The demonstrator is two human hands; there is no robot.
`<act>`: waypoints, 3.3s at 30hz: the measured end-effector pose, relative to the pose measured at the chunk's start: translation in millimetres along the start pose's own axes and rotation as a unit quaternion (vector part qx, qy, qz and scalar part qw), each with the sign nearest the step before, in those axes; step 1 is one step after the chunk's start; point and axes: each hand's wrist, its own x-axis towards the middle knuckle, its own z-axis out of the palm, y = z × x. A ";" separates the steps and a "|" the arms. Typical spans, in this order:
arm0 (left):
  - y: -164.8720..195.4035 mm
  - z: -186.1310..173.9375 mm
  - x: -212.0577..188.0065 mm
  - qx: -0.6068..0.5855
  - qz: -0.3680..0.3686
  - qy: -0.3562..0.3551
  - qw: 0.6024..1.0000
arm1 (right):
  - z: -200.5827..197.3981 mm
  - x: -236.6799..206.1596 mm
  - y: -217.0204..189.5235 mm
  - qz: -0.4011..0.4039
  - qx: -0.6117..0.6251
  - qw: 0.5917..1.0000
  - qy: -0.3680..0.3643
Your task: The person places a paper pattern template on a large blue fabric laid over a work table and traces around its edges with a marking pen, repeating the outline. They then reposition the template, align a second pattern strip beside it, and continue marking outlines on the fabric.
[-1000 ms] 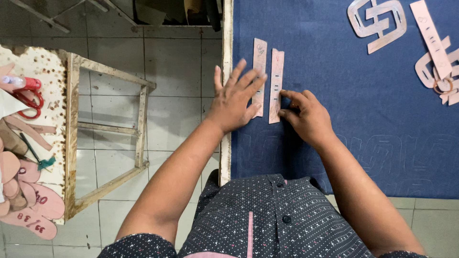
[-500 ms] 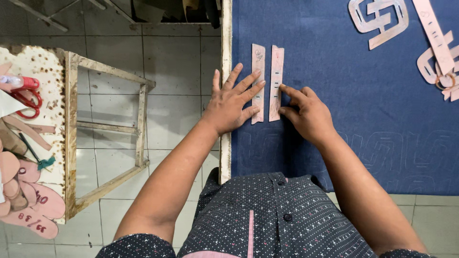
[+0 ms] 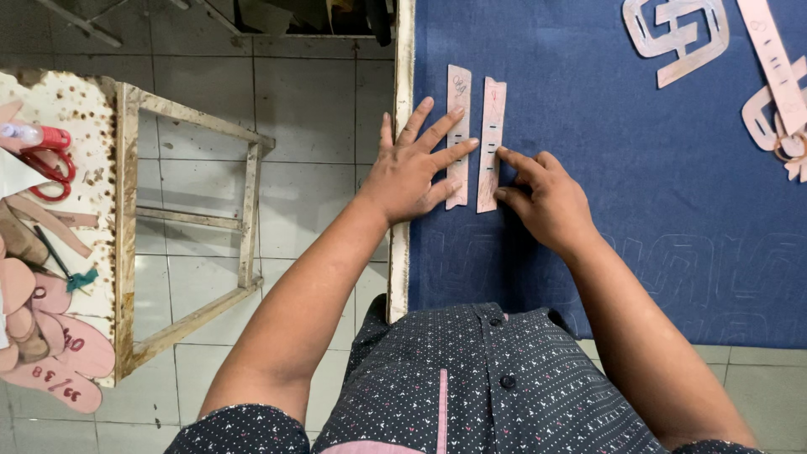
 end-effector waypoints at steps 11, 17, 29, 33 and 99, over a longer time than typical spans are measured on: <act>1.4 -13.0 -3.3 -0.037 0.004 -0.013 0.999 | -2.9 -1.0 -3.9 0.025 0.002 1.000 -0.011; -1.3 -15.6 -3.4 -0.037 0.004 -0.023 0.999 | -2.5 -0.9 -1.5 0.006 0.010 1.000 0.001; -6.6 -20.7 -9.3 -0.023 0.001 -0.032 0.999 | -4.3 -1.6 -4.5 0.010 0.002 1.000 0.003; -10.2 -13.4 -10.4 -0.013 0.000 0.001 1.000 | -5.9 -2.5 -11.4 -0.017 -0.006 0.999 0.028; 113.1 109.7 17.2 0.238 -0.038 -0.090 0.966 | -4.6 58.6 -68.6 -0.255 -0.113 0.944 -0.178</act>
